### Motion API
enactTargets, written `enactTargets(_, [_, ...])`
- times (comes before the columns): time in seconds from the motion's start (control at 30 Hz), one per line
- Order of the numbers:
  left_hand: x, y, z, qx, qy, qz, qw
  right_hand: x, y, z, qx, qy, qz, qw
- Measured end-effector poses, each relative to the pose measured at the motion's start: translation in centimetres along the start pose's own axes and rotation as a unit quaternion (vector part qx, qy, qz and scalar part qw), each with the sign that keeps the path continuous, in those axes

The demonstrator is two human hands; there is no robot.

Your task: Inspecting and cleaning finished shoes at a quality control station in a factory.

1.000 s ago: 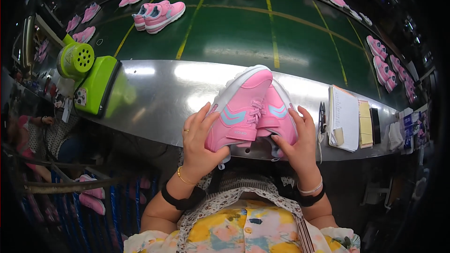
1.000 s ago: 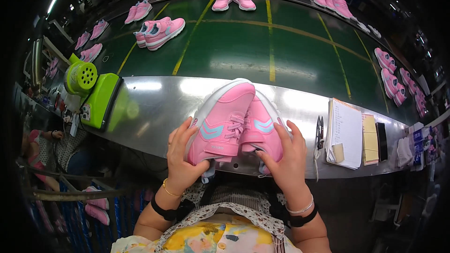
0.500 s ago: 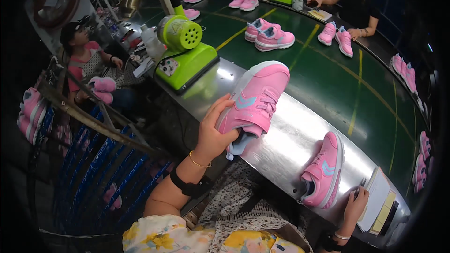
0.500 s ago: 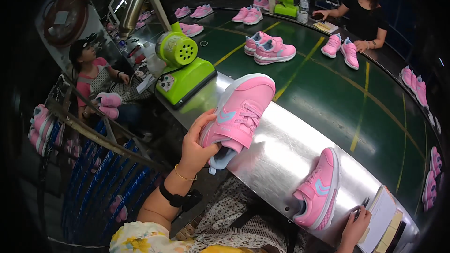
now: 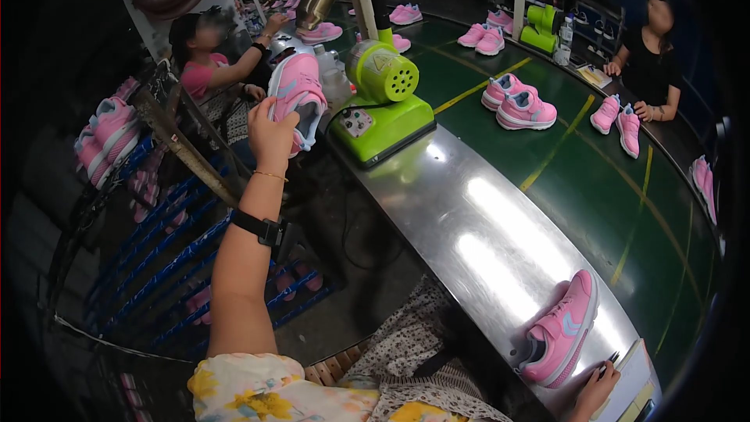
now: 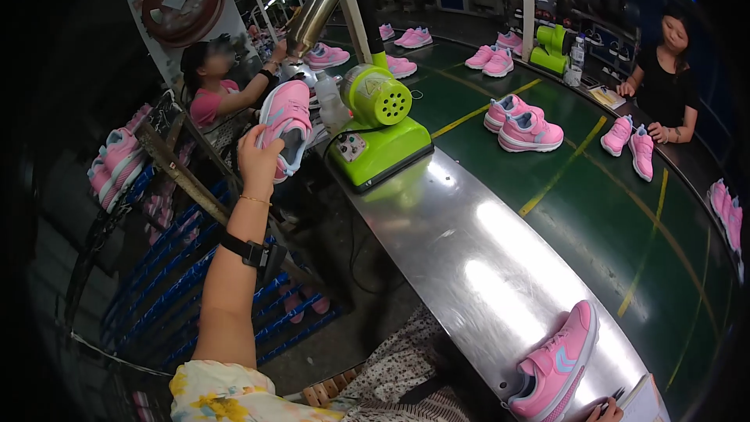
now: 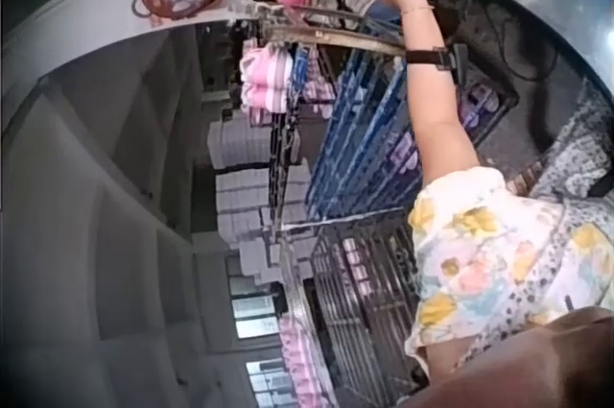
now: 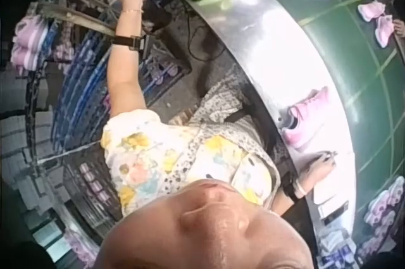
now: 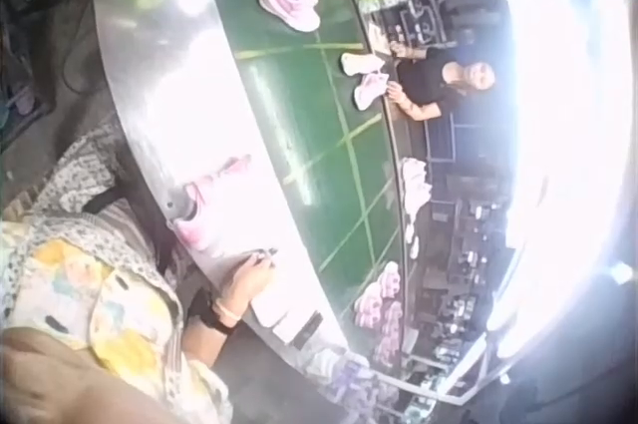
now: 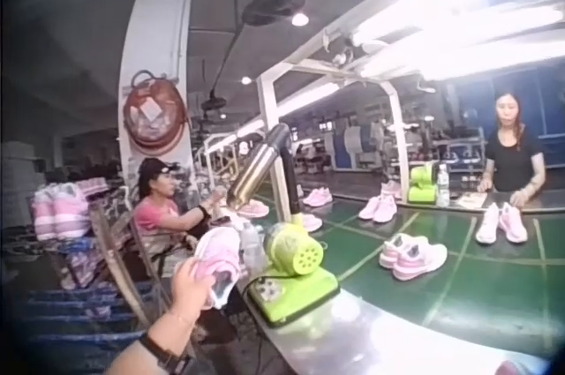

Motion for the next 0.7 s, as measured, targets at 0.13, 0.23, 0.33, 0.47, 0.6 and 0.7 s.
enactTargets(0.13, [-2.1,-0.3,0.1,-0.044,-0.008,0.0,0.999,0.0,0.1,0.3,-0.007,-0.008,0.004,1.0])
enactTargets(0.23, [-3.6,-0.5,0.6,-0.076,-0.021,-0.006,0.997,0.0,0.6,1.9,0.017,-0.006,0.036,0.999])
enactTargets(0.33, [-3.9,-1.4,0.0,-0.098,-0.023,-0.004,0.995,1.1,3.9,6.4,0.017,-0.071,0.112,0.991])
enactTargets(0.47, [-4.0,-1.2,0.2,-0.128,-0.031,0.002,0.991,0.9,4.3,6.7,0.036,-0.017,0.075,0.996])
enactTargets(0.6, [-3.1,-1.4,-0.7,-0.124,-0.025,0.007,0.992,1.3,4.6,5.4,0.038,-0.022,0.07,0.997])
enactTargets(0.7, [-0.4,-1.5,-2.0,-0.093,-0.081,0.069,0.99,0.1,-0.4,-5.5,-0.109,0.012,-0.087,0.99])
Point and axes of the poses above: each hand's wrist, its own x-axis away from the middle knuckle, its own y-axis out of the back of the hand, z = x × y, the point moved 6 cm from there along -x, towards the middle knuckle, and after that the axes turned 1 degree about x, right-handed, at the moved point
